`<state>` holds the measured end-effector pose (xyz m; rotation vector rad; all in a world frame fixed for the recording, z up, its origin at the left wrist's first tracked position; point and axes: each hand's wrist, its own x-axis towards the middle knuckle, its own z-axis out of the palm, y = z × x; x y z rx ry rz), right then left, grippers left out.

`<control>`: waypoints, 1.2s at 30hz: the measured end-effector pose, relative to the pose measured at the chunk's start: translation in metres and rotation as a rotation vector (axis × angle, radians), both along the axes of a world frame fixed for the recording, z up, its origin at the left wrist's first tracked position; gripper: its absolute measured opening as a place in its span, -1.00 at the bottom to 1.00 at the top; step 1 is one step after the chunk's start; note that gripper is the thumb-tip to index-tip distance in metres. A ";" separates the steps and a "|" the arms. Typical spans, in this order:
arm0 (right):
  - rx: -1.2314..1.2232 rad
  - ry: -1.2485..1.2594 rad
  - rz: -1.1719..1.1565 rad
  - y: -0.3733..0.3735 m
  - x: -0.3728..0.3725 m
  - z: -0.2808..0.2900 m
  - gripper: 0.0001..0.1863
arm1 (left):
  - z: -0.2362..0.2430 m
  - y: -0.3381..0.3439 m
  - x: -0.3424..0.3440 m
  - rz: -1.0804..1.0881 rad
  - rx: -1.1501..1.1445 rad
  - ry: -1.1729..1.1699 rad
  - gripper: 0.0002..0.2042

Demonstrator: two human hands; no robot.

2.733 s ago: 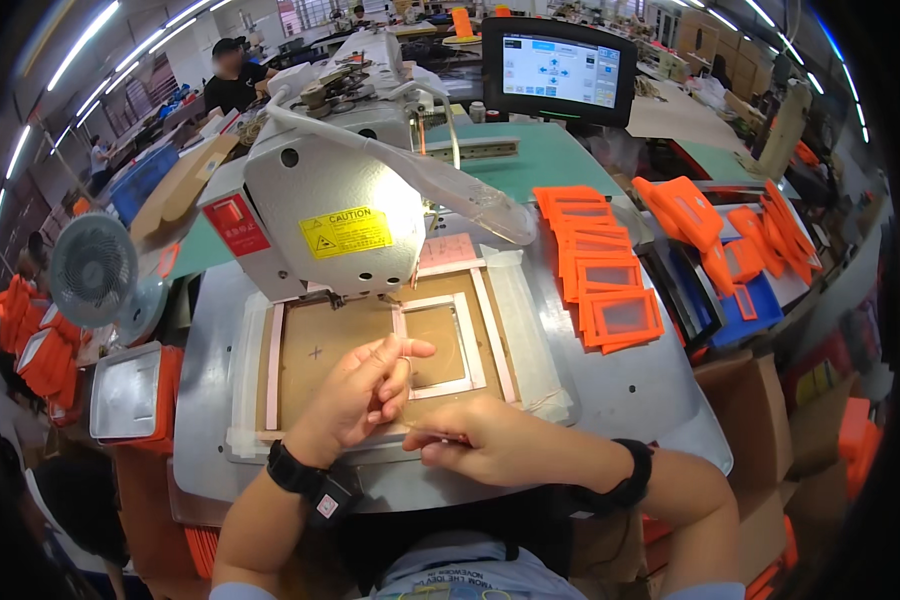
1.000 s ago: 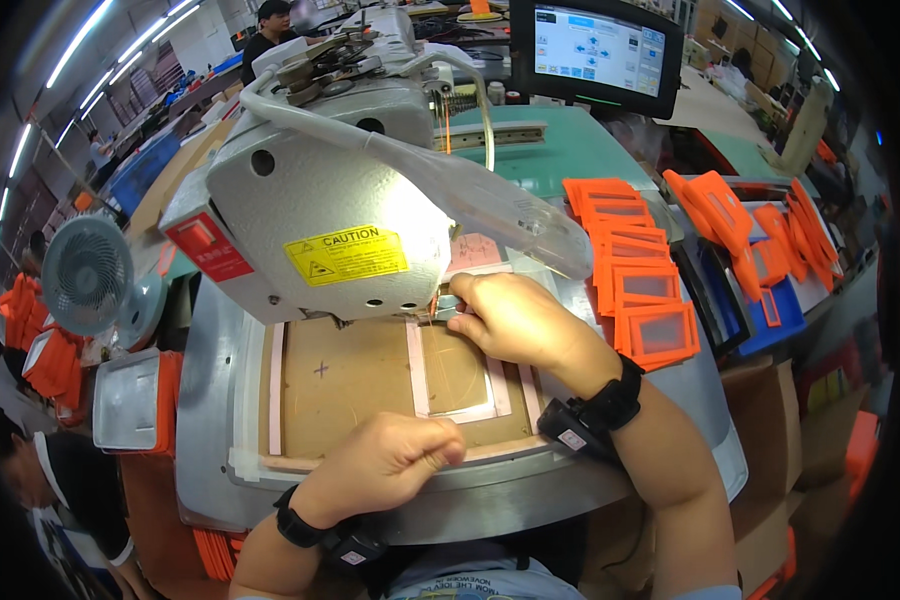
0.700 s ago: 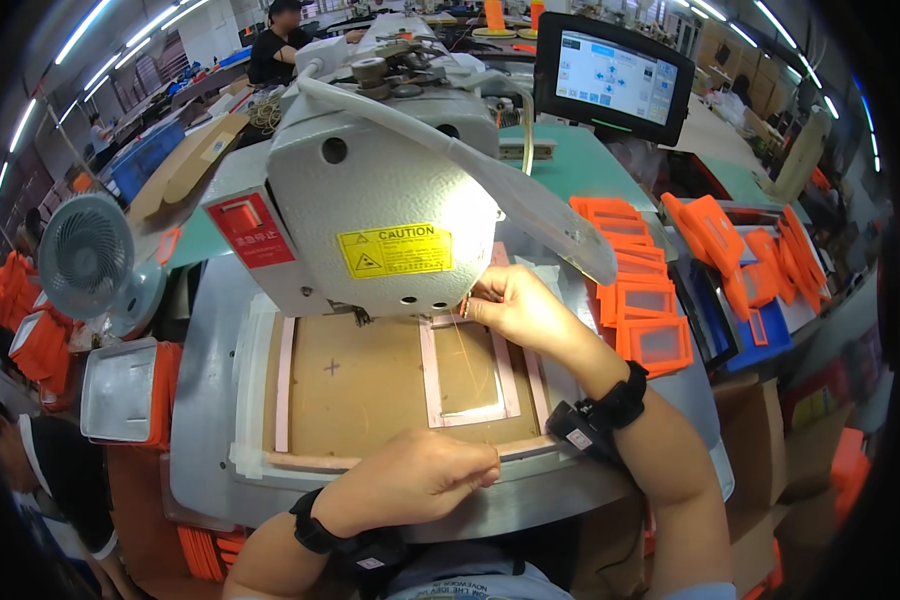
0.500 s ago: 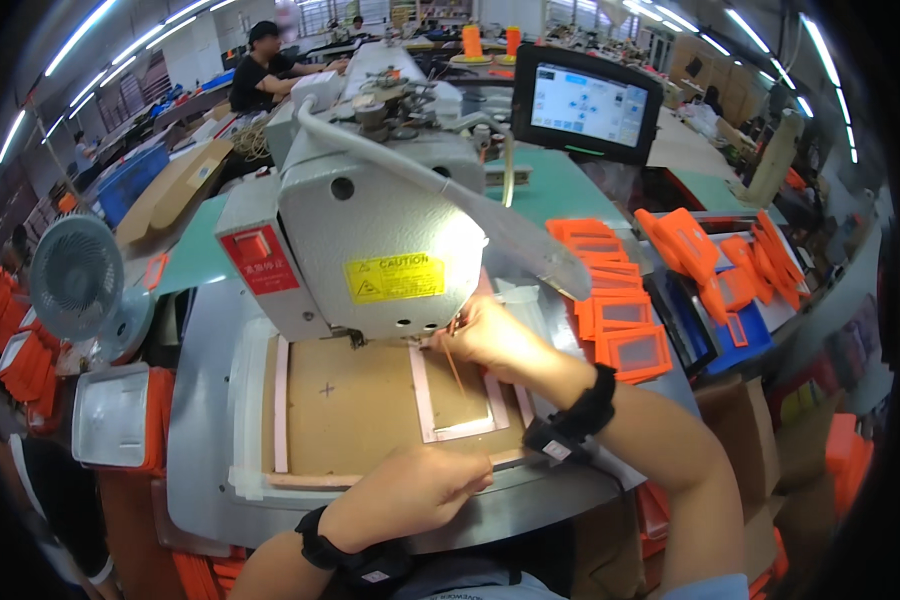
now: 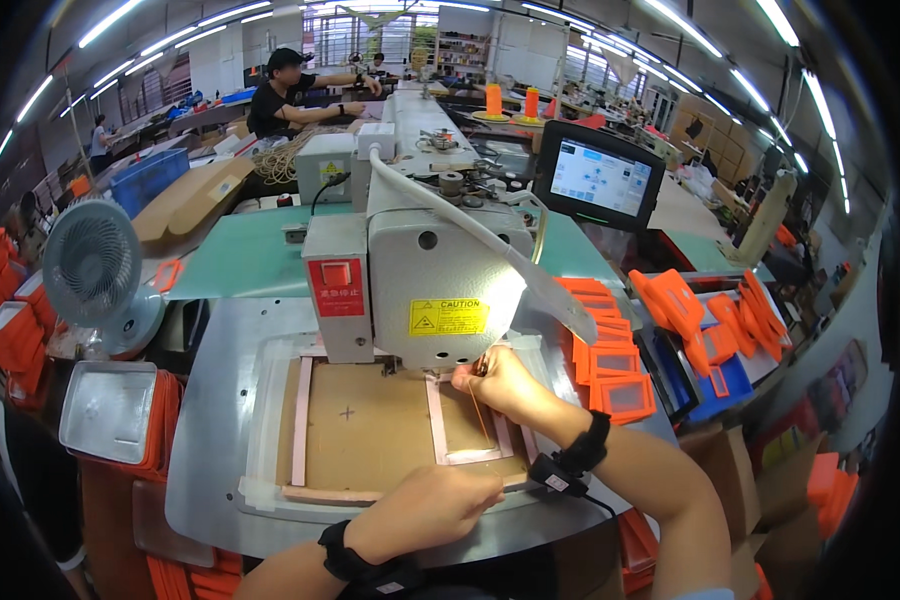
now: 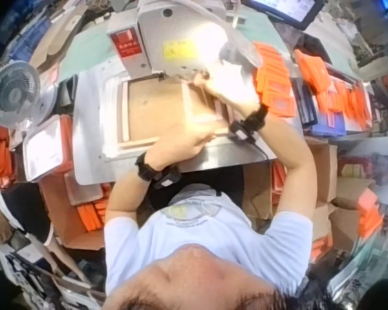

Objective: Sewing the base and flaps of orange medical bags using an industrial sewing machine.

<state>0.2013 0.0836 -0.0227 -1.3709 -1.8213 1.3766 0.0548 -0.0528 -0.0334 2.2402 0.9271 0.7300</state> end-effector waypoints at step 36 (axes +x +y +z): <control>0.148 -0.247 0.185 0.008 0.034 -0.004 -0.83 | 0.002 -0.002 0.004 0.019 0.038 0.027 -0.93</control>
